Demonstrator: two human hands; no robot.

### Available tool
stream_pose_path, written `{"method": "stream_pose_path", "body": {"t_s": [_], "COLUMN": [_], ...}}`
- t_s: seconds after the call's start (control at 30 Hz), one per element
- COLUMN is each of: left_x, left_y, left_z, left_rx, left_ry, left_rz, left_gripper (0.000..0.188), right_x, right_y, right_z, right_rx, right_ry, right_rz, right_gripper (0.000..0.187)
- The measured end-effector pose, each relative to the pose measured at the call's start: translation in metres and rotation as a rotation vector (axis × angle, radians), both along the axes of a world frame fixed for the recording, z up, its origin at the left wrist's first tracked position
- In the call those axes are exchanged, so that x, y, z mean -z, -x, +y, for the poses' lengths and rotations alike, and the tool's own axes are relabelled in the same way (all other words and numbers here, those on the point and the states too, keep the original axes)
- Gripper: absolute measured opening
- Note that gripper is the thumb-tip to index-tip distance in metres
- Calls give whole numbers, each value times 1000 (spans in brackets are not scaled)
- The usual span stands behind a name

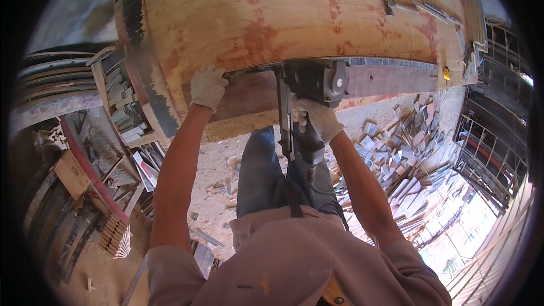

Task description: The person assembles a wooden frame by placing planks on a workbench, using a nail gun to fasten them, and hammering nails to secure joints. The person also uses a chisel to clean edges and a tape measure to check dimensions.

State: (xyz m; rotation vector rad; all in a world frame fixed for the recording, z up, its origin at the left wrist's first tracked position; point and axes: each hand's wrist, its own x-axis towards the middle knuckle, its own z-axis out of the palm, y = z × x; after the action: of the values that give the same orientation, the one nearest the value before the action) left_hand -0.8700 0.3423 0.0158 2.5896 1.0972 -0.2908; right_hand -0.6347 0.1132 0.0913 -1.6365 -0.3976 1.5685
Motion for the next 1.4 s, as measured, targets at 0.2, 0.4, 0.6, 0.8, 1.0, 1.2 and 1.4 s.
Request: {"method": "stream_pose_path", "body": {"t_s": [0.2, 0.4, 0.6, 0.8, 1.0, 1.2, 1.4], "left_x": [3, 5, 5, 4, 5, -9, 0], "left_y": [11, 17, 48, 70, 99, 5, -188], "left_z": [-3, -6, 3, 11, -11, -62, -121], "left_rx": [-46, -141, -146, -178, -338, -187, 18], "left_ry": [11, 64, 91, 118, -276, -162, 9], "left_rz": [-86, -180, -353, -352, -307, -414, -498], "left_gripper": [25, 26, 30, 32, 38, 62, 79], "right_x": [-24, -11, -32, -20, -31, -25, -101], "right_y": [19, 48, 51, 78, 53, -57, -170], "right_z": [19, 30, 35, 59, 42, -118, -191], "right_rx": [134, 158, -74, -138, -107, -516, -240], "right_ry": [131, 98, 51, 39, 116, -10, 246], "right_rz": [242, 181, -4, 3, -46, -771, -731], "right_gripper": [16, 13, 15, 15, 19, 78, 60]}}
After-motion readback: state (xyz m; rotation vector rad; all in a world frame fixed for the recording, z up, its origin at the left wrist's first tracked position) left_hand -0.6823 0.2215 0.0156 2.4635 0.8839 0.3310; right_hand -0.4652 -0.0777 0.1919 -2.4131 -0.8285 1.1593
